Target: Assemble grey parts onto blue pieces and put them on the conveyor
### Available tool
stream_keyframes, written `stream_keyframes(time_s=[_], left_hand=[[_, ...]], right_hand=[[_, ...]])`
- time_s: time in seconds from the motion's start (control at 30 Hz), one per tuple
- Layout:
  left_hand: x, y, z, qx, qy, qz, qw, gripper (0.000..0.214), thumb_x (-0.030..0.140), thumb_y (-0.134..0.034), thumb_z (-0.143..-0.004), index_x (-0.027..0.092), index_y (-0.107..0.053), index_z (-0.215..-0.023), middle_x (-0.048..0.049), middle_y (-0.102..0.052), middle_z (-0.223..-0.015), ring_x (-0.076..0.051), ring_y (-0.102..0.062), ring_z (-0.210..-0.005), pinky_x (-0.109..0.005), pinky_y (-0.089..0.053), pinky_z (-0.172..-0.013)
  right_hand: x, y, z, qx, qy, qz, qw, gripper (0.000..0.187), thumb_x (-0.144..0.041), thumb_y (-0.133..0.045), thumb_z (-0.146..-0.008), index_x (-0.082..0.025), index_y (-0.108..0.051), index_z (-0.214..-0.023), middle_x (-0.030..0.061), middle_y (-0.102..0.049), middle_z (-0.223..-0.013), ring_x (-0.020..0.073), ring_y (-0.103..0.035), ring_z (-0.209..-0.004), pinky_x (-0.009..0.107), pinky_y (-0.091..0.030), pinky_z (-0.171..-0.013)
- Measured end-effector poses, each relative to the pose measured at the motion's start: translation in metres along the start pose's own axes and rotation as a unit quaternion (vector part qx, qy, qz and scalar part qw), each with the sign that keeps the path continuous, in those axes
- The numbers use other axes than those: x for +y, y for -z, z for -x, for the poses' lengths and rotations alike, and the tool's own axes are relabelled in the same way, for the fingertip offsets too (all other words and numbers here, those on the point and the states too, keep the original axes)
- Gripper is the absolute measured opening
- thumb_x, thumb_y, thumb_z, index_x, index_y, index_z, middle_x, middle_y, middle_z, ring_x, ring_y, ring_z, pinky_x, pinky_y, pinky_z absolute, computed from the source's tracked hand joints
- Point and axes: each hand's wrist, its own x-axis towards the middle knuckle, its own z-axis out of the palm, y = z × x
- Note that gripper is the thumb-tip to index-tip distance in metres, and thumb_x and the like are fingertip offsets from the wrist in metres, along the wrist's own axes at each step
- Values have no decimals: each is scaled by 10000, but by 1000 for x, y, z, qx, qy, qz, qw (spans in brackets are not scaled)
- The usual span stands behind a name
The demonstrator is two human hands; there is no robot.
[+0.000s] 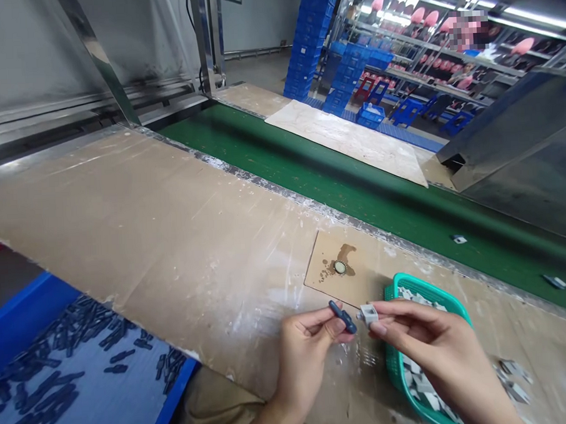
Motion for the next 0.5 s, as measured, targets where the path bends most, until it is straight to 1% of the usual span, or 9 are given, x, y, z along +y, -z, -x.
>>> stream_keyframes(time_s=[0.07,0.17,0.23,0.37,0.43,0.47,0.5], left_hand=[[2,-3,2,-4,-9,-4,1000,249,320,-726,-686,141,-710,-859,-89,-691,-901,-205,-644,-731,-268,-572,-644],[5,-5,7,-8,-20,-33,999,218,303,-713,-700,156,-711,-861,-80,-695,-880,-220,-650,-725,-275,-571,-634],[6,-6,8,-5,-42,-66,997,184,282,-695,-717,160,-713,-854,-76,-697,-838,-224,-650,-696,-288,-575,-615],[7,-9,1,1,-97,-142,985,133,256,-653,-753,154,-721,-805,-78,-685,-773,-230,-649,-660,-306,-580,-595],[8,-7,-8,-20,-106,-191,976,167,250,-604,-793,157,-705,-888,-84,-689,-809,-230,-655,-691,-318,-579,-645],[9,-4,-13,-34,-114,-231,966,204,241,-580,-811,163,-679,-970,-86,-689,-866,-232,-656,-742,-329,-574,-698],[9,0,-18,-45,-131,-285,948,270,227,-559,-824,167,-625,-1079,-92,-673,-971,-240,-646,-837,-351,-556,-779]], right_hand=[[-2,-2,3,6,-7,-16,1000,236,-298,-775,-585,-195,-726,-791,53,-727,-687,195,-691,-616,213,-564,-556],[0,-2,3,-29,5,-26,999,219,-297,-767,-595,-194,-727,-783,63,-730,-693,211,-697,-618,244,-582,-576],[3,-1,3,-53,23,-17,998,207,-294,-763,-600,-194,-728,-778,71,-730,-703,220,-696,-609,266,-589,-574],[6,-2,0,-60,43,6,997,227,-317,-738,-624,-180,-724,-805,88,-732,-738,239,-699,-639,294,-589,-582],[8,0,-13,-57,51,33,997,252,-337,-722,-632,-165,-722,-817,93,-732,-730,248,-699,-657,309,-584,-593],[10,3,-24,-47,58,54,996,261,-343,-715,-634,-160,-722,-821,91,-733,-722,251,-698,-665,315,-578,-602],[12,8,-39,-22,64,77,995,264,-342,-710,-634,-156,-723,-821,86,-733,-715,251,-696,-674,318,-569,-617]])
